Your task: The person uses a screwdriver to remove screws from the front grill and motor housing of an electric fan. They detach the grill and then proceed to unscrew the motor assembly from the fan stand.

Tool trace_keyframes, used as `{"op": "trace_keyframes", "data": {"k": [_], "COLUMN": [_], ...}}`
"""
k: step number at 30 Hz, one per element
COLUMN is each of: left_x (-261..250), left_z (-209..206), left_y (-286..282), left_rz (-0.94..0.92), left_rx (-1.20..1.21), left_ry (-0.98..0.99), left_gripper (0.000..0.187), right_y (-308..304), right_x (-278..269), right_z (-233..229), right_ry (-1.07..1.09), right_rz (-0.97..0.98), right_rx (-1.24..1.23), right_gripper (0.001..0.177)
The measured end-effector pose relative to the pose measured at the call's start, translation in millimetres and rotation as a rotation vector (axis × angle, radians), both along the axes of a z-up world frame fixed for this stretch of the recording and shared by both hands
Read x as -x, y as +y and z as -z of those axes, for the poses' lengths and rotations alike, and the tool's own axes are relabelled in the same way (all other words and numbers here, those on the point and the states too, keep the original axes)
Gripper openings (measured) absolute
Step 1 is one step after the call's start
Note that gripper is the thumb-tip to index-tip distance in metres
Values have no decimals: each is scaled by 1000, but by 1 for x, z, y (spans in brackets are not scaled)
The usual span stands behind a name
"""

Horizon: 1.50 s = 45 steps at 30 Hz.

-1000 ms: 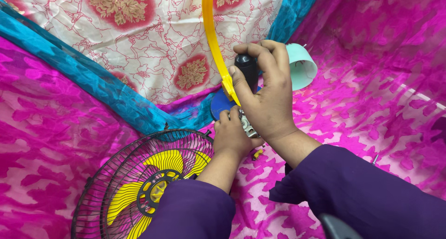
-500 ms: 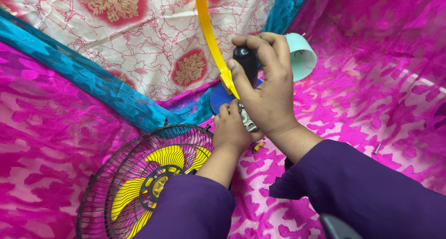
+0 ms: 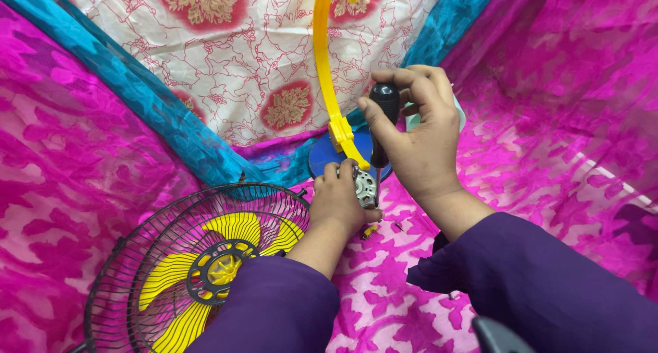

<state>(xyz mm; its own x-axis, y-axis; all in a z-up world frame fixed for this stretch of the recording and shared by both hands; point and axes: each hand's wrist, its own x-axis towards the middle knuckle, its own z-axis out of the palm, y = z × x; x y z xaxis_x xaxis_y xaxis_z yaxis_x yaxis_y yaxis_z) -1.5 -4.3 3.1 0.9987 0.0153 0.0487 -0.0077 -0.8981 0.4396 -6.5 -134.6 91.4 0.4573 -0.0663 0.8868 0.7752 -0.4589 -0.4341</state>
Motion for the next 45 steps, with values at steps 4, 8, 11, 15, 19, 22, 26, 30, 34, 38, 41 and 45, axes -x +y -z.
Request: {"op": "trace_keyframes", "data": {"k": [4, 8, 11, 15, 19, 22, 26, 30, 34, 38, 41, 45], "left_x": [-1, -3, -3, -4, -4, 0, 5, 9, 10, 4, 0, -5], "left_z": [-1, -1, 0, -1, -9, -15, -20, -22, -22, -20, -15, -8], "left_y": [-2, -4, -4, -4, -2, 0, 0, -3, -3, -3, 1, 5], "left_rz": [-7, -7, -2, -9, -20, -10, -7, -24, -22, -15, -17, -80], "left_rx": [-15, -33, -41, -44, -40, -48, -75, -59, -92, -85, -86, -44], "left_ry": [10, 23, 21, 29, 64, 108, 114, 96, 91, 99, 81, 108], "left_gripper": [113, 115, 117, 118, 121, 121, 118, 117, 121, 118, 116, 123], "right_y": [-1, -8, -9, -11, -13, -14, -17, -23, -31, -54, -81, -126], "right_x": [4, 8, 9, 7, 4, 1, -1, 0, -5, -21, -47, -81], "right_z": [0, 0, -2, -4, -5, -6, -7, -4, 2, 14, 26, 58], "right_ry": [207, 94, -35, 232, 305, 16, 96, 271, 32, 213, 384, 725], "right_rz": [-192, -162, -49, -215, -306, -53, -257, -383, -101, -245, -332, -183], "right_rx": [-218, -54, 36, -176, -172, 77, -10, -116, 80, -39, -235, -583], "right_gripper": [27, 23, 20, 18, 20, 19, 19, 20, 23, 22, 26, 30]}}
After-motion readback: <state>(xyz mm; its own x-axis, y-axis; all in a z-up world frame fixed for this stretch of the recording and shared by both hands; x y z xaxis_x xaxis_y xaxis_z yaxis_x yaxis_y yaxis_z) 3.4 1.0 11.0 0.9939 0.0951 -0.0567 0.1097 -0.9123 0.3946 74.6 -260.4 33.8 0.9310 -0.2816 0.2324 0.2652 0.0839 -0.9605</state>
